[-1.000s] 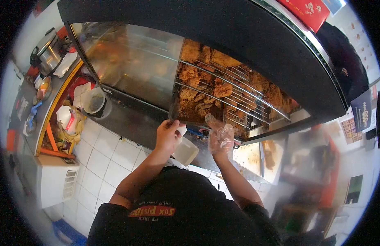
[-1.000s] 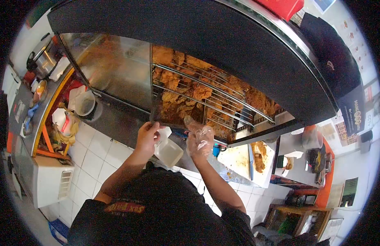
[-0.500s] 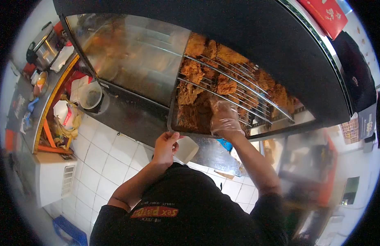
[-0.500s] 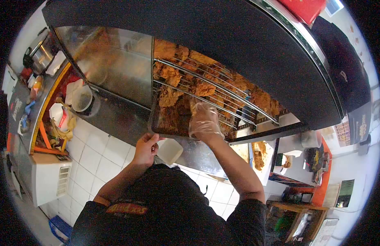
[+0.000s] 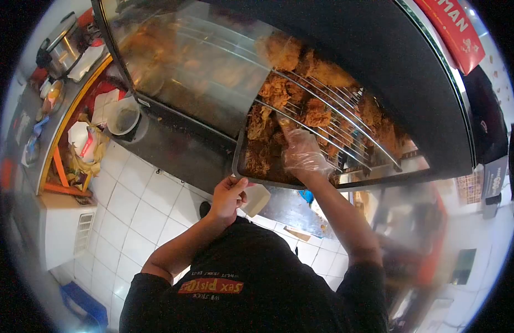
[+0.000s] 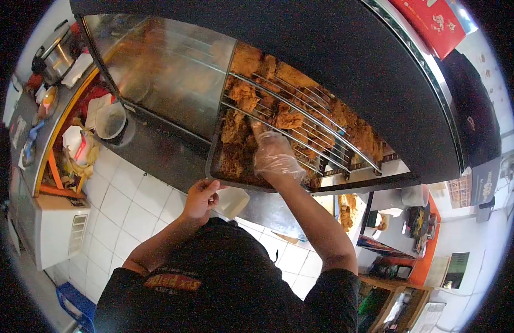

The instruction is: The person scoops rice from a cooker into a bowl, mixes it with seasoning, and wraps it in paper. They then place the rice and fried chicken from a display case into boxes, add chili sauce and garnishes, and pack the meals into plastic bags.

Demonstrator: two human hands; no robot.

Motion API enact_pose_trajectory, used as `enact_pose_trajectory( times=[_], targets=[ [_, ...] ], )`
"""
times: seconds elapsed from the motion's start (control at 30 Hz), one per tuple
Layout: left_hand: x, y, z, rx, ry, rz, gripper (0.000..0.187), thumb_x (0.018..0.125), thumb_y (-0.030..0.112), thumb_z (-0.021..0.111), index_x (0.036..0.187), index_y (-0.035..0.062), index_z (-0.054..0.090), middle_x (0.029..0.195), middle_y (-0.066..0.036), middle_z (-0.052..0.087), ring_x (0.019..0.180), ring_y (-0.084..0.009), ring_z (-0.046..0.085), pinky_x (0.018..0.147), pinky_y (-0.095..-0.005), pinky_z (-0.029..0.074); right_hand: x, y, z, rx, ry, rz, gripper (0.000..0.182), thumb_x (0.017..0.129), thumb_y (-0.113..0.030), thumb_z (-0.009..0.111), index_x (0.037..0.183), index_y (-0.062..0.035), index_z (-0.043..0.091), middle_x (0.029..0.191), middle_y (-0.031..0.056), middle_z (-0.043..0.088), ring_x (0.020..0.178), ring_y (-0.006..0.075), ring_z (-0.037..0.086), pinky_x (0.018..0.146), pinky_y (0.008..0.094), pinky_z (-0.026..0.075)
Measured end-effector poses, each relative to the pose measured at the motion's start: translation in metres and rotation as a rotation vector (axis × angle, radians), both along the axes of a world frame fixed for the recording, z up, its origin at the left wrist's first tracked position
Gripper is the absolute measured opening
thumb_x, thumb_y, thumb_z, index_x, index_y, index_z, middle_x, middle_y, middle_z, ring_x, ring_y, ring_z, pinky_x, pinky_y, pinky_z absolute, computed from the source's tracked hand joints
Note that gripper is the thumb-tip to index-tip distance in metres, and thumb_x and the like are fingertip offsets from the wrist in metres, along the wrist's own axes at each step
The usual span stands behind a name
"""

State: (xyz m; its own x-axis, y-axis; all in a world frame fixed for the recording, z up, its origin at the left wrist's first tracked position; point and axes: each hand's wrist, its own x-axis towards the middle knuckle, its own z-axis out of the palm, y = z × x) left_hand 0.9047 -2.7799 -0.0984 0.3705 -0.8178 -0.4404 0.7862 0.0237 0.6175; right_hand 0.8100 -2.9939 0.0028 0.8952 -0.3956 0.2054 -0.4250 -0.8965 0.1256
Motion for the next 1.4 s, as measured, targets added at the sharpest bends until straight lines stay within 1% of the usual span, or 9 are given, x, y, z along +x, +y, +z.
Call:
enact_pose_trajectory(
  times=[0.03, 0.13, 0.33, 0.43, 0.67, 0.87, 0.97, 1.13, 1.4],
  targets=[
    [-0.001, 0.0, -0.002, 0.01, -0.008, -0.003, 0.02, 0.093, 0.023, 0.069, 0.092, 0.0088, 0.055, 0.094, -0.009, 0.071, 0.057, -0.0073, 0.051, 0.049, -0.0209, 0.033, 0.005, 0.001, 0.001, -0.068, 0.085, 0.044, 0.078, 0.078, -0.014, 0.06, 0.149, -0.0001, 0.031, 0.108, 0.0201, 0.064, 0.086, 0.0347, 0.065, 0.076, 0.0427, 0.053],
    [-0.001, -0.002, 0.001, 0.03, -0.003, -0.007, 0.02, 0.093, 0.023, 0.069, 0.093, 0.0092, 0.055, 0.094, -0.01, 0.071, 0.058, -0.0071, 0.051, 0.048, -0.0208, 0.032, 0.023, 0.006, 0.034, 0.174, 0.407, -0.126, 0.089, 0.078, -0.019, 0.058, 0.154, 0.0024, 0.016, 0.128, 0.0234, 0.058, 0.106, 0.0337, 0.064, 0.094, 0.0425, 0.049],
    [-0.004, -0.001, -0.011, -0.015, 0.033, 0.026, 0.021, 0.092, 0.022, 0.07, 0.093, 0.0089, 0.053, 0.094, -0.011, 0.071, 0.057, -0.0076, 0.051, 0.047, -0.0218, 0.031, 0.011, 0.012, 0.019, 0.014, 0.555, 0.007, 0.07, 0.083, -0.018, 0.047, 0.148, 0.0034, 0.031, 0.133, 0.0309, 0.052, 0.12, 0.034, 0.056, 0.097, 0.0403, 0.047],
    [-0.007, 0.001, -0.009, -0.028, 0.056, 0.045, 0.022, 0.092, 0.022, 0.07, 0.093, 0.0086, 0.053, 0.094, -0.011, 0.071, 0.057, -0.0078, 0.051, 0.047, -0.0222, 0.031, -0.007, 0.022, 0.006, 0.182, 0.315, 0.009, 0.075, 0.084, -0.03, 0.053, 0.148, 0.0034, 0.032, 0.153, 0.0276, 0.03, 0.136, 0.0395, 0.041, 0.111, 0.0415, 0.035],
    [-0.01, 0.001, -0.01, 0.014, 0.03, 0.022, 0.024, 0.091, 0.024, 0.071, 0.094, 0.0065, 0.054, 0.094, -0.011, 0.071, 0.058, -0.008, 0.05, 0.047, -0.0218, 0.031, 0.009, -0.001, 0.029, 0.41, 0.469, 0.05, 0.075, 0.082, -0.032, 0.055, 0.144, 0.0057, 0.037, 0.146, 0.031, 0.039, 0.134, 0.0393, 0.043, 0.111, 0.0377, 0.036],
    [-0.012, 0.0, -0.006, 0.026, 0.043, 0.034, 0.025, 0.091, 0.024, 0.071, 0.094, 0.0058, 0.055, 0.093, -0.01, 0.071, 0.059, -0.0073, 0.05, 0.047, -0.0208, 0.031, 0.003, 0.006, 0.018, 0.317, 0.43, 0.058, 0.054, 0.081, -0.023, 0.054, 0.128, 0.0013, 0.056, 0.132, 0.0294, 0.053, 0.127, 0.036, 0.05, 0.115, 0.0372, 0.033],
    [-0.01, 0.0, -0.014, 0.002, 0.026, -0.027, 0.025, 0.091, 0.025, 0.072, 0.093, 0.0065, 0.054, 0.095, -0.011, 0.072, 0.059, -0.0076, 0.05, 0.047, -0.021, 0.031, -0.002, -0.008, -0.004, 0.096, 0.752, 0.149, 0.051, 0.082, -0.021, 0.052, 0.127, 0.0023, 0.057, 0.131, 0.0272, 0.055, 0.124, 0.0345, 0.052, 0.114, 0.0369, 0.035],
    [-0.012, -0.002, -0.004, 0.017, 0.03, 0.014, 0.025, 0.093, 0.027, 0.069, 0.092, 0.0088, 0.052, 0.095, -0.01, 0.072, 0.06, -0.0082, 0.049, 0.049, -0.022, 0.032, -0.021, -0.002, -0.007, 0.329, 0.038, -0.044, 0.05, 0.075, -0.019, 0.061, 0.124, -0.0101, 0.064, 0.141, 0.0152, 0.051, 0.124, 0.0322, 0.052, 0.104, 0.0355, 0.045],
    [-0.014, -0.002, -0.002, 0.05, -0.007, 0.019, 0.026, 0.092, 0.026, 0.07, 0.091, 0.0087, 0.05, 0.098, -0.012, 0.073, 0.06, -0.0075, 0.05, 0.049, -0.023, 0.033, -0.013, -0.01, 0.014, 0.445, 0.168, 0.065, 0.037, 0.077, -0.023, 0.06, 0.112, -0.0137, 0.068, 0.144, 0.0156, 0.048, 0.12, 0.0335, 0.055, 0.099, 0.0379, 0.047]
  ],
)
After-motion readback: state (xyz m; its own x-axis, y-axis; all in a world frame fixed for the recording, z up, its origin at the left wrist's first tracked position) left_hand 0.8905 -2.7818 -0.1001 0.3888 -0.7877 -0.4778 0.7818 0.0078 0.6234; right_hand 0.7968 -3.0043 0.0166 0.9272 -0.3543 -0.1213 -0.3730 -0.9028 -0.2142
